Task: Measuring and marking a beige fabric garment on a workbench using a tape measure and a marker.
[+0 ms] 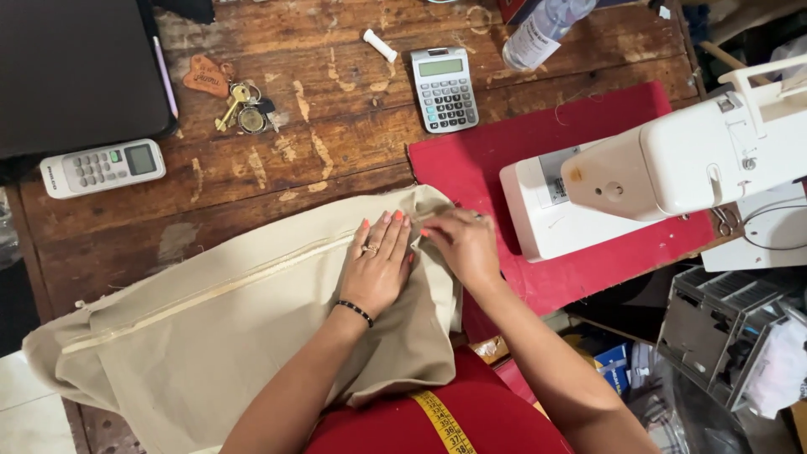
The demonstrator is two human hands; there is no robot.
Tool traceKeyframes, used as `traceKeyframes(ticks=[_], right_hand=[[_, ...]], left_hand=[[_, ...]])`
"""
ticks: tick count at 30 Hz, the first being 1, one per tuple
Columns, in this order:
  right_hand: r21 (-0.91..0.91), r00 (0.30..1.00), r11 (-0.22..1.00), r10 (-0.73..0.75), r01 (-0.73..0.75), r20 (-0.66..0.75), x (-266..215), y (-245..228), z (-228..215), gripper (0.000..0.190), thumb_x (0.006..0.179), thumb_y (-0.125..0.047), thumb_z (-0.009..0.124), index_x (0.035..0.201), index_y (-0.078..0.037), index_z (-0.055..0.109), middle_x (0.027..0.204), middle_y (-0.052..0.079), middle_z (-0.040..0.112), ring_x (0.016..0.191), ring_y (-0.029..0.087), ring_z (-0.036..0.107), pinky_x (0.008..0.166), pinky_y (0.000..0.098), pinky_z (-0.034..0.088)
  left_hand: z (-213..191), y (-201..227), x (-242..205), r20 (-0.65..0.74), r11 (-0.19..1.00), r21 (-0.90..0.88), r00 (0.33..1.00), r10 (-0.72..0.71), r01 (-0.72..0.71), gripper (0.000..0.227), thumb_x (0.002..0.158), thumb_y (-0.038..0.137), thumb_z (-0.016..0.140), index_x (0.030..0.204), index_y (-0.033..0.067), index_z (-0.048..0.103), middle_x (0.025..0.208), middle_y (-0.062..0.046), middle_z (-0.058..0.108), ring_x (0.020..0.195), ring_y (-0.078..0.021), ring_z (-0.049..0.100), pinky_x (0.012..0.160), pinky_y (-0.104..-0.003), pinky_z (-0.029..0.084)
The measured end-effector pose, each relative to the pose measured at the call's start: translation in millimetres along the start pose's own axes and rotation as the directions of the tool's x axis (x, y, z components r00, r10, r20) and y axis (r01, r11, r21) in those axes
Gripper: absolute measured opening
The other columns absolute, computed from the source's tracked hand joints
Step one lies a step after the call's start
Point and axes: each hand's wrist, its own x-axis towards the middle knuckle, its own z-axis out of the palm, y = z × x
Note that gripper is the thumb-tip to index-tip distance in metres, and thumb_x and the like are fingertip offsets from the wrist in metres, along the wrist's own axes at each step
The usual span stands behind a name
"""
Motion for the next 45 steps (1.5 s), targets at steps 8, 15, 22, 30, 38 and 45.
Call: traceKeyframes(ticks=[8, 15, 22, 30, 38, 45], right_hand=[[0.054, 0.923, 0.942, 0.313, -0.332, 0.222, 13.9, -0.3, 13.9, 0.016, 0.082, -0.035, 0.082, 0.097, -0.029, 0.078, 0.085, -0.003, 0.074, 0.09, 0.026, 0.074, 0.08, 0.04, 0.059], [-0.098, 0.884, 0.947, 0.321, -0.306, 0.341, 20.8, 11.4, 5.8, 0.017, 0.086, -0.039, 0.077, 0.098, -0.027, 0.078, 0.089, 0.001, 0.075, 0.091, 0.032, 0.074, 0.08, 0.0484, 0.059], [0.278, 0.861, 0.815, 0.475, -0.508, 0.18, 11.8, 48.3, -5.5, 0.008, 0.095, -0.027, 0.073, 0.102, -0.025, 0.071, 0.087, -0.003, 0.077, 0.085, 0.016, 0.075, 0.079, 0.0329, 0.058], [0.257, 0.955, 0.922, 0.297, -0.291, 0.016, -7.2, 51.9, 12.2, 0.026, 0.097, -0.005, 0.062, 0.115, -0.016, 0.076, 0.101, 0.011, 0.074, 0.101, 0.032, 0.071, 0.086, 0.0433, 0.06], [0.222, 0.893, 0.87, 0.399, -0.441, 0.21, -10.1, 34.0, 28.6, 0.041, 0.092, -0.036, 0.072, 0.119, -0.005, 0.071, 0.105, 0.024, 0.07, 0.102, 0.047, 0.069, 0.086, 0.0559, 0.058], [0.078, 0.909, 0.92, 0.361, -0.383, 0.21, 9.8, 61.7, -2.7, 0.029, 0.098, -0.03, 0.069, 0.115, -0.007, 0.068, 0.101, 0.022, 0.068, 0.095, 0.048, 0.069, 0.076, 0.0566, 0.058]], left_hand=[[1.4, 0.1, 1.9, -0.02, 1.0, 0.008, 1.0, 0.003, -0.003, 0.06, 0.101, 0.038, 0.049, 0.157, 0.0167, 0.041, 0.166, -0.003, 0.035, 0.152, -0.0198, 0.03, 0.127, -0.048, 0.018], [3.6, 1.2, 0.9, -0.013, 0.999, 0.033, 1.0, -0.009, 0.01, 0.062, 0.1, 0.037, 0.047, 0.158, 0.0178, 0.038, 0.167, -0.001, 0.032, 0.153, -0.0183, 0.029, 0.127, -0.047, 0.018], [8.6, 1.1, 2.2, 0.011, 1.0, 0.028, 1.0, -0.013, 0.013, 0.062, 0.099, 0.036, 0.048, 0.158, 0.0177, 0.038, 0.166, 0.0, 0.034, 0.152, -0.0179, 0.031, 0.126, -0.048, 0.02], [34.5, -2.0, -2.1, 0.022, 1.0, 0.024, 1.0, -0.019, 0.018, 0.059, 0.098, 0.025, 0.05, 0.156, 0.0178, 0.043, 0.162, -0.001, 0.041, 0.147, -0.0223, 0.039, 0.122, -0.053, 0.024], [18.3, -2.3, 2.4, -0.013, 1.0, 0.016, 1.0, -0.025, 0.026, 0.058, 0.099, 0.028, 0.052, 0.155, 0.0188, 0.044, 0.162, 0.0, 0.042, 0.15, -0.0212, 0.034, 0.124, -0.049, 0.022], [23.7, -2.3, -1.4, 0.035, 0.998, -0.014, 0.998, -0.055, 0.055, 0.055, 0.103, 0.037, 0.048, 0.155, 0.019, 0.044, 0.162, 0.0, 0.041, 0.152, -0.0216, 0.032, 0.126, -0.048, 0.017]])
